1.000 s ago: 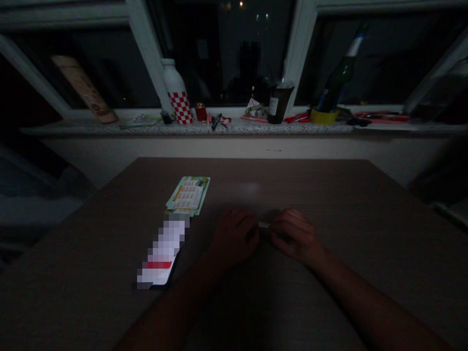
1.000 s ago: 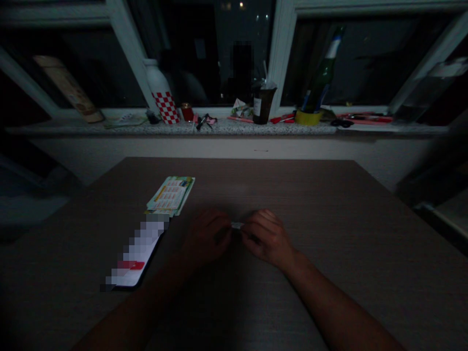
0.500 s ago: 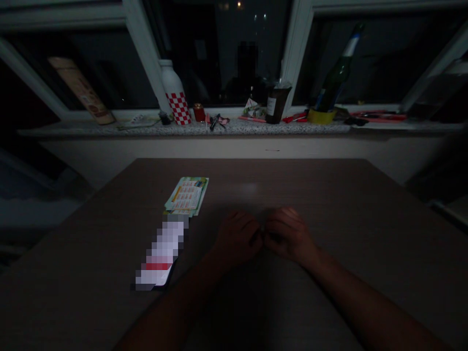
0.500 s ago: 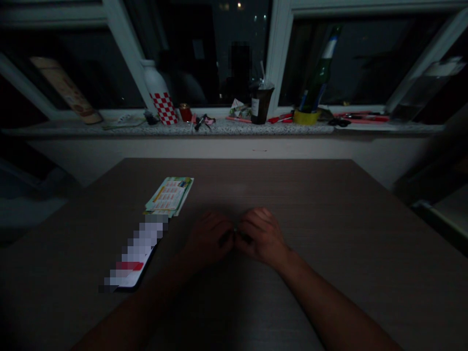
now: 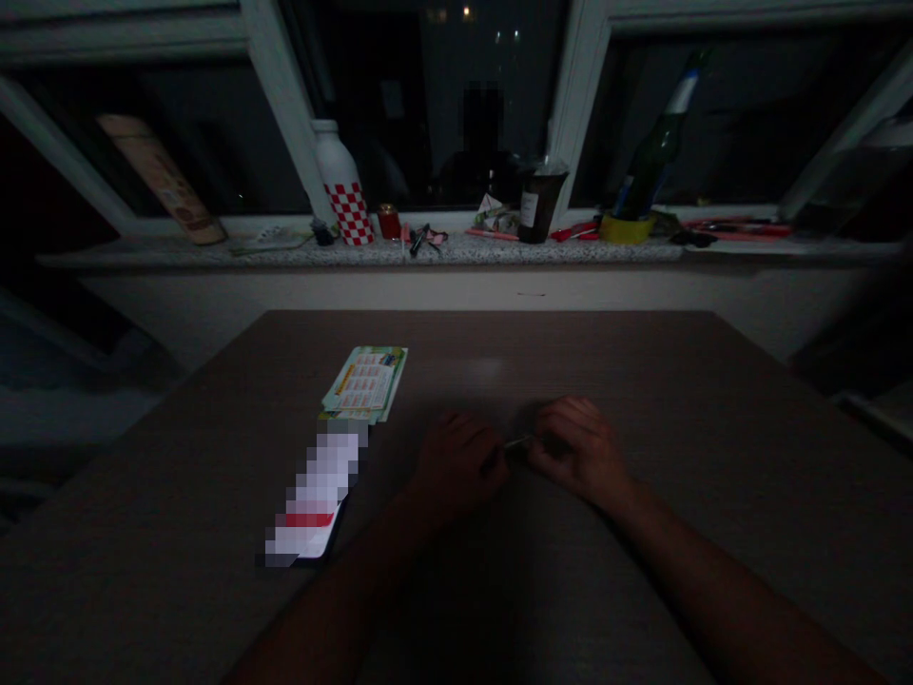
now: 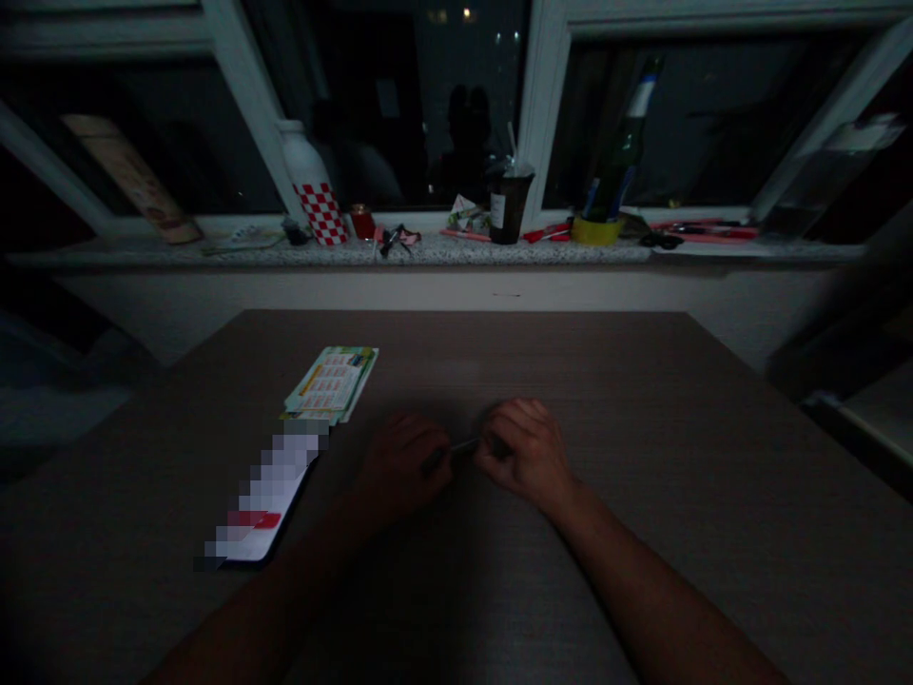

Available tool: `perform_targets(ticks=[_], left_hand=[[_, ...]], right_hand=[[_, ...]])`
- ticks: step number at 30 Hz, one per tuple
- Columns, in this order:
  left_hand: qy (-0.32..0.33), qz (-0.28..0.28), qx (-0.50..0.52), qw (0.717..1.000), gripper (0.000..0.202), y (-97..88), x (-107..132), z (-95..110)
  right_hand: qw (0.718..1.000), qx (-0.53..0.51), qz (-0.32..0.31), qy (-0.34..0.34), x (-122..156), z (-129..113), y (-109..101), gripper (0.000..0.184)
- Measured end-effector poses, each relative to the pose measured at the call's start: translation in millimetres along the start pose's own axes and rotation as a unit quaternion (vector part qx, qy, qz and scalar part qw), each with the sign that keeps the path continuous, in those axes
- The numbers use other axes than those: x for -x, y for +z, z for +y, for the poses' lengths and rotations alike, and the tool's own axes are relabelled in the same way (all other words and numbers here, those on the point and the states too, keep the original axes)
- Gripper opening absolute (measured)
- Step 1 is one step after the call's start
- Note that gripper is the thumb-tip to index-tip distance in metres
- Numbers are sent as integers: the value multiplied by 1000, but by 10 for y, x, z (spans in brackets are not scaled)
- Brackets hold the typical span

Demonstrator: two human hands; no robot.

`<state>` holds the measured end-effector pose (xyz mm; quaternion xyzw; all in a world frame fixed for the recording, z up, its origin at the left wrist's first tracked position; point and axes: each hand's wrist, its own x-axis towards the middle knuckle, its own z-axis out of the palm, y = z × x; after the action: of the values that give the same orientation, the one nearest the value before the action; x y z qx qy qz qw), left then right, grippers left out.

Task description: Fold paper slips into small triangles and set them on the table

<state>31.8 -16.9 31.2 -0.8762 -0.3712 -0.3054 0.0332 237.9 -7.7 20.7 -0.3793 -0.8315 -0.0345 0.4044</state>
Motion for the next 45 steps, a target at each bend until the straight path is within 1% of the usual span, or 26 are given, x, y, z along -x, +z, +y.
perform_targets(ticks=[3,7,11,14,18,21,23,27,31,39,42,45], left_hand=[[-1,-8,6,1000,6,-4,0,-11],[-1,3,12,1000,5,5,18,-34],[-24,18,23,999,4,-2,46,-67],[-46,35,33,998,2,1,60,-92],[-60,49,43,996,2,21,65,-83],[-71,62,43,995,2,29,63,-47],[-67,70,42,994,3,35,62,-16],[-33,77,45,995,6,67,60,49],[-32,83,46,995,11,94,58,86],[-36,61,76,995,21,81,71,113],[-40,44,84,995,23,103,90,108],[-48,43,83,994,23,129,101,98]], right_hand=[[1000,-1,-1,9,1,-1,5,5],[1000,2,3,16,10,29,17,7],[999,-4,23,46,24,81,-7,8],[998,-30,20,54,42,82,-25,6],[997,-70,-3,38,55,-4,5,4],[994,-97,-13,43,53,-93,58,3],[990,-125,-18,60,52,-150,97,5],[972,-202,-28,112,53,-245,162,9],[962,-231,-23,145,56,-277,188,10],[953,-248,-1,172,71,-275,186,12],[957,-240,4,162,90,-244,198,11],[965,-217,8,148,111,-196,211,10]])
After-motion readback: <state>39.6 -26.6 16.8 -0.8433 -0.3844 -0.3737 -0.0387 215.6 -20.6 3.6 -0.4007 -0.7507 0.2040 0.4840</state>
